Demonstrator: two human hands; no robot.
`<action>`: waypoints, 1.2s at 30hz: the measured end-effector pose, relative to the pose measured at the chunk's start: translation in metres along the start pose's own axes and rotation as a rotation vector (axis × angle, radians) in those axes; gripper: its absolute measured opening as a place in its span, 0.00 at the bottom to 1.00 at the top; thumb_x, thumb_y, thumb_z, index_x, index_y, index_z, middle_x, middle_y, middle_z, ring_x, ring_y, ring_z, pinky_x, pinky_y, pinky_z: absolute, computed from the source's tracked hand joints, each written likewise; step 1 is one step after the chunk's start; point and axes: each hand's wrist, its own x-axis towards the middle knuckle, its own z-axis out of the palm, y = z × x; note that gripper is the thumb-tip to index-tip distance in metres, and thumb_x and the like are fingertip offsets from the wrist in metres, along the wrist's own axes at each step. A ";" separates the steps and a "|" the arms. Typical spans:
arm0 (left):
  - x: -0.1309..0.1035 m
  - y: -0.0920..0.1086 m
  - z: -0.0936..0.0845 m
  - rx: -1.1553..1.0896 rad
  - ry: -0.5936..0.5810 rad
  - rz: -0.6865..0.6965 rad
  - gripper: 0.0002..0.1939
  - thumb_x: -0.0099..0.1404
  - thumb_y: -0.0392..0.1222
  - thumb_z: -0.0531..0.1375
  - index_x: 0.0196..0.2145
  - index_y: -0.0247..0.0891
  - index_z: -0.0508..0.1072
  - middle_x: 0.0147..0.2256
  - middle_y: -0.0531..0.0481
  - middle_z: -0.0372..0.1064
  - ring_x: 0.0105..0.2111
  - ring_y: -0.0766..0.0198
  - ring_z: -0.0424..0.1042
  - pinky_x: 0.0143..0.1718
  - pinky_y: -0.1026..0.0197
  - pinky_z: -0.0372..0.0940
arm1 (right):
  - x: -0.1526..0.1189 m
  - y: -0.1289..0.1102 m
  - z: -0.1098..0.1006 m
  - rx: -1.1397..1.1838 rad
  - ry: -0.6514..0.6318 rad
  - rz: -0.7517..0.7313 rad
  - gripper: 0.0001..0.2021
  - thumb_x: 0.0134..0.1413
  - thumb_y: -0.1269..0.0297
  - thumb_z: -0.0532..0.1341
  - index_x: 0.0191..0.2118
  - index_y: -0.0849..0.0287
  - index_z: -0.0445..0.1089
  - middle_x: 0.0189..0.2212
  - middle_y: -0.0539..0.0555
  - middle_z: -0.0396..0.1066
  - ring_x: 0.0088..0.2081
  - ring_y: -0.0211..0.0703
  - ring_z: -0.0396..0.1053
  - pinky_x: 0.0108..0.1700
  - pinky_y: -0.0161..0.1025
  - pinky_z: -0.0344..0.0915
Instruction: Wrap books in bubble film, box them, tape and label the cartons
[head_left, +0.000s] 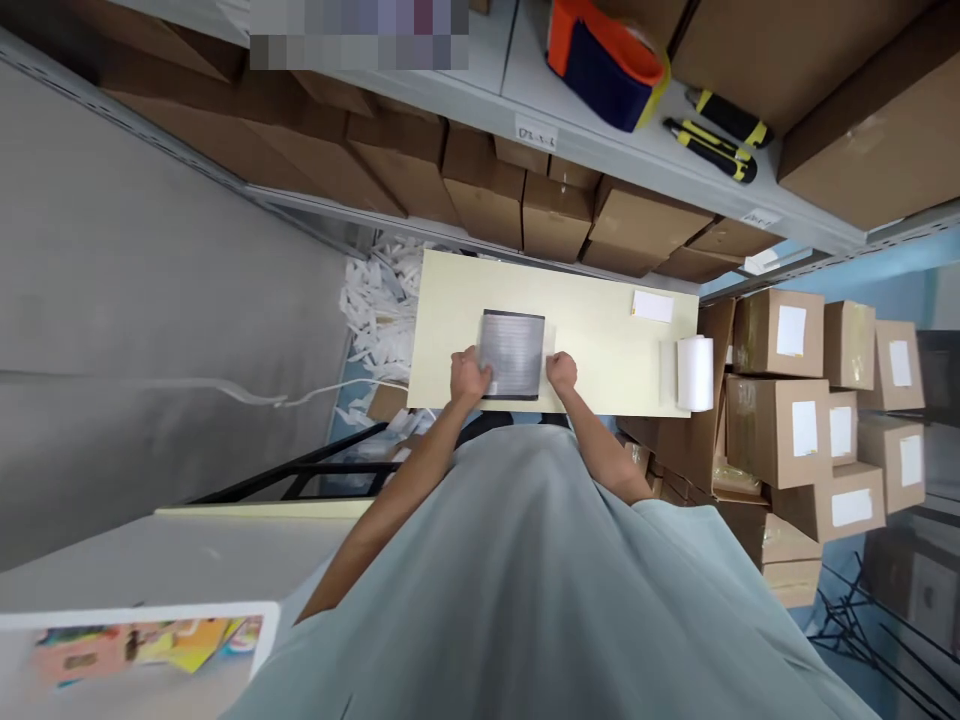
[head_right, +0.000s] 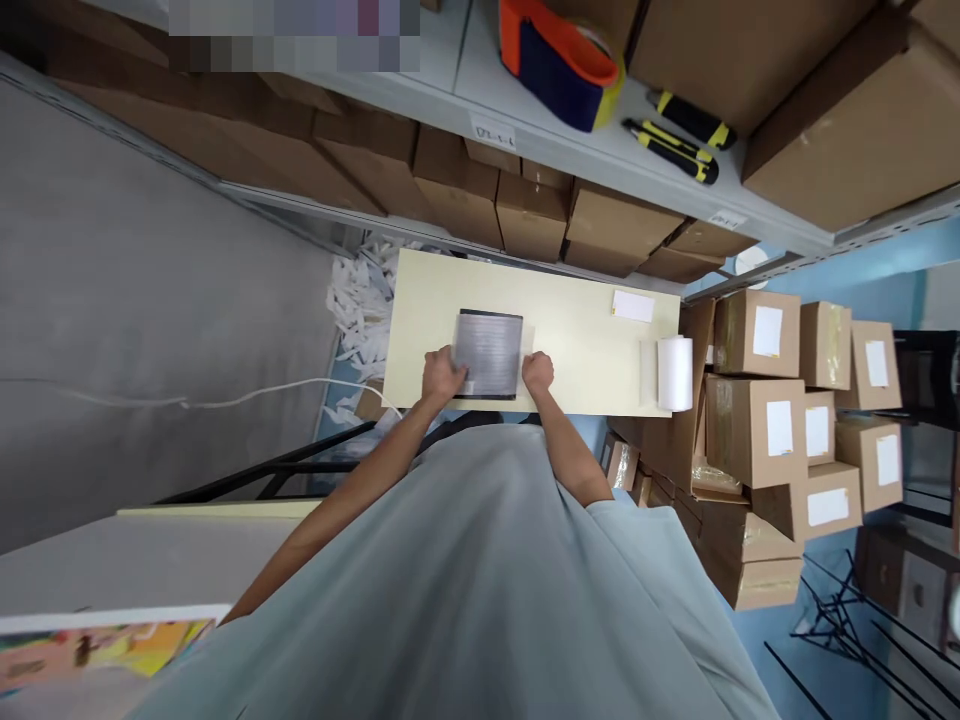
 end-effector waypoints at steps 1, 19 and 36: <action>0.000 0.001 0.002 -0.006 -0.026 0.070 0.33 0.68 0.39 0.65 0.69 0.35 0.68 0.69 0.30 0.61 0.69 0.38 0.66 0.71 0.40 0.64 | -0.002 -0.002 0.000 0.011 0.028 0.006 0.08 0.69 0.63 0.61 0.41 0.58 0.77 0.45 0.64 0.84 0.50 0.56 0.81 0.56 0.47 0.74; -0.016 0.033 -0.049 -0.381 -0.183 0.305 0.26 0.74 0.64 0.60 0.53 0.41 0.80 0.53 0.37 0.82 0.55 0.44 0.81 0.58 0.50 0.73 | -0.115 -0.085 0.021 0.271 0.087 -0.314 0.11 0.72 0.61 0.60 0.46 0.55 0.81 0.44 0.58 0.86 0.44 0.50 0.84 0.51 0.44 0.79; 0.002 0.046 -0.159 -0.628 -0.030 0.151 0.21 0.65 0.63 0.61 0.32 0.42 0.79 0.32 0.43 0.81 0.47 0.44 0.81 0.46 0.54 0.73 | -0.094 -0.103 -0.017 0.489 -0.245 -0.308 0.26 0.46 0.44 0.80 0.44 0.56 0.80 0.48 0.60 0.84 0.52 0.55 0.83 0.60 0.54 0.78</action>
